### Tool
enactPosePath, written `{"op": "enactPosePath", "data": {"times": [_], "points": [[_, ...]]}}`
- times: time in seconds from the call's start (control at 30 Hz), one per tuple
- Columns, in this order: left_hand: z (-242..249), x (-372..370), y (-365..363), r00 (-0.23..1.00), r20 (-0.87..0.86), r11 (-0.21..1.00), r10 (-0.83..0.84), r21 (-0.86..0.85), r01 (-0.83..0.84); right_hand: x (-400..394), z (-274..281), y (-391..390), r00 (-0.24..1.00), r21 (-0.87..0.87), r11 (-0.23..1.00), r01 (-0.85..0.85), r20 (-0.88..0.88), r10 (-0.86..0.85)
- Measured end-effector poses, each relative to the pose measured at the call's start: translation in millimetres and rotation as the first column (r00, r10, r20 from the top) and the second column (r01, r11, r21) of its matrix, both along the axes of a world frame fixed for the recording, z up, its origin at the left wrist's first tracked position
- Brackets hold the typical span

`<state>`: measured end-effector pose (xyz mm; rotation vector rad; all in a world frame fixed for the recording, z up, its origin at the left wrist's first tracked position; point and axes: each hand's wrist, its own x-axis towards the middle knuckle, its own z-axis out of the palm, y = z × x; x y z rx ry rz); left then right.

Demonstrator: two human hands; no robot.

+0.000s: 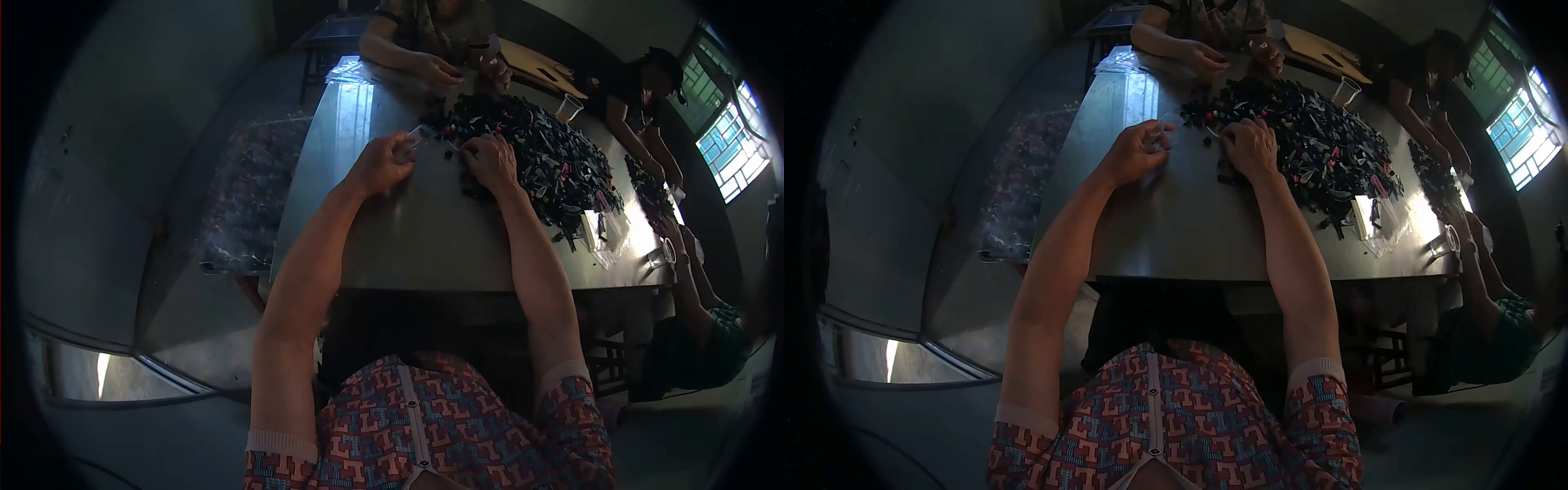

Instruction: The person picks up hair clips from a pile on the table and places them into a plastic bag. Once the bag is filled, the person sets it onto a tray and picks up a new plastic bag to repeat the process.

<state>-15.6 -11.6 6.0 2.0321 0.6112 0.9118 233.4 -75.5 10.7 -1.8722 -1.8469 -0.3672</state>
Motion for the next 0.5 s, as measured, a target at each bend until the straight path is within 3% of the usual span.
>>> {"op": "enactPosePath", "data": {"times": [0.17, 0.23, 0.3, 0.37, 0.5], "points": [[2.2, 1.0, -1.8, 1.000, -0.003, 1.000, -0.009, 0.007, 0.009, -0.5, 1.0, -6.4, 1.000, 0.021, 1.000, 0.001, 0.007, -0.002], [-6.2, 4.1, 3.5, 0.993, 0.107, 0.997, -0.049, -0.056, 0.055, -4.9, 3.1, -5.7, 1.000, 0.072, 0.997, -0.024, 0.004, 0.023], [9.2, 0.8, 10.4, 0.995, 0.098, 0.994, 0.015, 0.104, -0.025, -6.8, 2.6, 0.8, 0.998, -0.037, 0.998, 0.057, -0.014, -0.057], [18.7, 0.9, -0.1, 0.978, 0.202, 0.999, 0.049, -0.020, -0.046, -6.6, 2.1, 1.3, 0.996, -0.053, 0.995, 0.081, -0.021, -0.083], [-13.5, 12.2, 7.3, 0.990, 0.133, 0.988, 0.052, -0.149, -0.032, -3.3, -3.2, 1.1, 0.996, -0.012, 0.999, 0.046, -0.074, -0.046]]}}
